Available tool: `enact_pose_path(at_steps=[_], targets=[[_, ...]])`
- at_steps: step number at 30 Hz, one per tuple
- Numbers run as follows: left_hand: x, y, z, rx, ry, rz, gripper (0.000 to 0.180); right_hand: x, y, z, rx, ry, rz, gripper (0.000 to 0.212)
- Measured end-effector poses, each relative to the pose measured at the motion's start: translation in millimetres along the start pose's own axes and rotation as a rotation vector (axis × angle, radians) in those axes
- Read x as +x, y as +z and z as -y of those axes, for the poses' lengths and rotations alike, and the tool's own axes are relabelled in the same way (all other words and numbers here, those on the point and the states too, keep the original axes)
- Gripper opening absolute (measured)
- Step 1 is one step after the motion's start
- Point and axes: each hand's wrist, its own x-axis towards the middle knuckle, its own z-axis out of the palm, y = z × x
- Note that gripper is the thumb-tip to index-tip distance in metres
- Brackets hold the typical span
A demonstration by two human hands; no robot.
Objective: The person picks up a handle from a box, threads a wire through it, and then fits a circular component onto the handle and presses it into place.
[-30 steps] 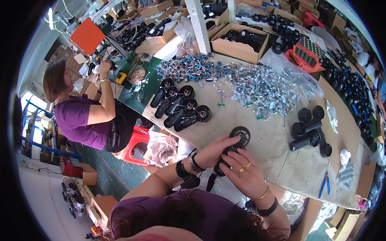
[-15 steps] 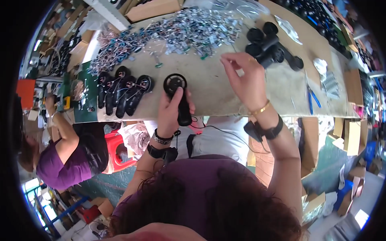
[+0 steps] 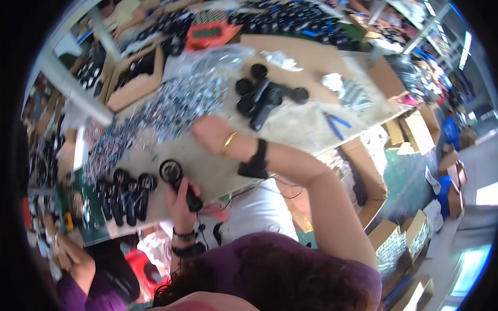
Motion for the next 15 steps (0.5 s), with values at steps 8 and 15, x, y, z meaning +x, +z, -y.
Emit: enact_pose_path(at_steps=[8,15], targets=[[1,12,-8,-0.104,-0.03,-0.016,0.013,19,28,-16,-0.243,-0.035,0.016,0.016],[8,12,-8,-0.076,-0.015,0.002,0.018,14,-18,-30,0.131,0.13,-0.235,0.021]])
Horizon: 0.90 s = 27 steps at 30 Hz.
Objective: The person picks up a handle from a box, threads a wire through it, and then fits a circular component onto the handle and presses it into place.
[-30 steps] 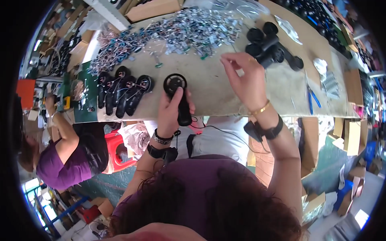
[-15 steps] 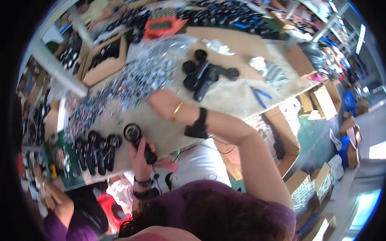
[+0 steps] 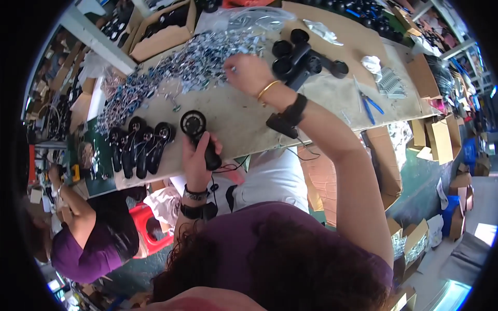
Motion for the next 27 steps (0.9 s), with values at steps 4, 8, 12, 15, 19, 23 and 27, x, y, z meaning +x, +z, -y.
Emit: enact_pose_path(at_steps=[4,8,12,15,19,23,27], targets=[[-5,0,-2,0.03,0.023,-0.009,0.021,-8,-17,8,0.4,0.199,-0.011,0.024],[-4,-2,-10,0.073,0.059,-0.031,0.025,-47,-19,33,0.984,0.362,0.062,0.024],[-3,0,-26,0.099,0.116,-0.074,0.03,-90,-18,60,1.123,0.413,0.209,0.023],[-3,2,-32,0.097,0.137,-0.11,0.032,-112,-16,68,1.211,0.462,0.231,0.023],[-4,3,-31,0.099,0.126,-0.084,0.034,-127,-11,69,1.222,0.477,0.296,0.022],[-7,4,-27,0.077,0.096,-0.055,0.036,-132,-14,69,1.243,0.551,0.397,0.022],[-6,2,-23,0.09,0.1,-0.032,0.039,-134,-13,68,1.289,0.597,0.353,0.022]])
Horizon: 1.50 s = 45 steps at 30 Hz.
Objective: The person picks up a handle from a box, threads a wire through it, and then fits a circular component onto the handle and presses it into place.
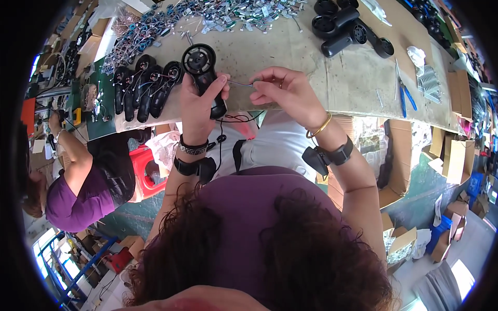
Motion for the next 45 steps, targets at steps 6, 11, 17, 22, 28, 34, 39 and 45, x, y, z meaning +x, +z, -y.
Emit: enact_pose_path(at_steps=[6,11,17,22,28,34,39,45], targets=[[-2,4,0,0.199,0.086,0.018,0.043,3,-4,-4,-0.104,-0.14,-0.106,0.021],[-7,10,4,0.357,0.03,0.112,0.047,4,2,20,-0.528,-0.462,-0.14,0.017],[-9,14,4,0.351,-0.04,0.16,0.046,1,1,25,-0.783,-0.604,-0.133,0.016],[-4,3,7,0.201,-0.096,0.167,0.042,-3,-7,13,-0.469,-0.467,-0.194,0.016],[-5,1,1,0.485,0.019,0.201,0.062,-1,-6,15,0.028,-0.49,-0.432,0.018],[-11,23,-11,1.3,0.656,0.441,0.099,5,8,5,0.161,-0.368,-0.413,0.017],[-9,30,-11,1.341,0.7,0.488,0.102,5,15,-7,-0.072,-0.305,-0.474,0.017],[-5,34,-19,1.311,0.904,0.342,0.093,16,-4,-14,0.03,-0.377,-0.564,0.017]])
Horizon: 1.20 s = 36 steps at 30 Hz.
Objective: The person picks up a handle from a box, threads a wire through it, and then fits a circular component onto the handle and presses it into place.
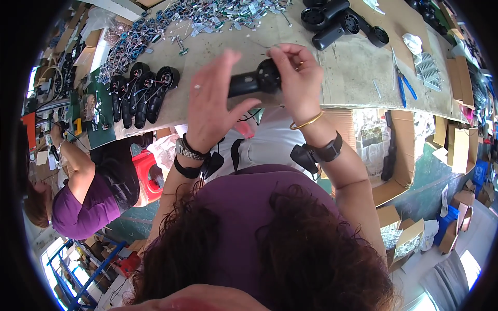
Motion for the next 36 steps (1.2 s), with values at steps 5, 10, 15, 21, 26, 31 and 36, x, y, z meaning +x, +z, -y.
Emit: enact_pose_path(at_steps=[5,10,15,21,26,31,36], targets=[[-17,10,-4,-0.373,-0.351,-0.222,0.07,14,-10,4,0.158,-0.115,-0.165,0.015],[-27,39,-9,-1.326,-0.698,-0.012,0.046,0,16,4,0.11,-0.189,-0.12,0.015],[-13,41,-10,-1.66,-0.979,-0.151,0.039,-9,20,1,-0.15,-0.289,-0.02,0.015],[-12,23,4,-1.833,-0.962,-0.266,0.033,-17,11,19,-0.111,-0.169,-0.022,0.017],[-23,22,19,-1.744,-0.93,-0.336,0.026,-32,4,23,-0.091,-0.263,0.155,0.019],[-26,22,21,-1.691,-0.982,-0.363,0.021,-38,-1,22,-0.382,-0.354,0.275,0.02],[-27,21,19,-1.675,-0.994,-0.333,0.02,-35,0,19,-0.466,-0.481,0.29,0.019]])
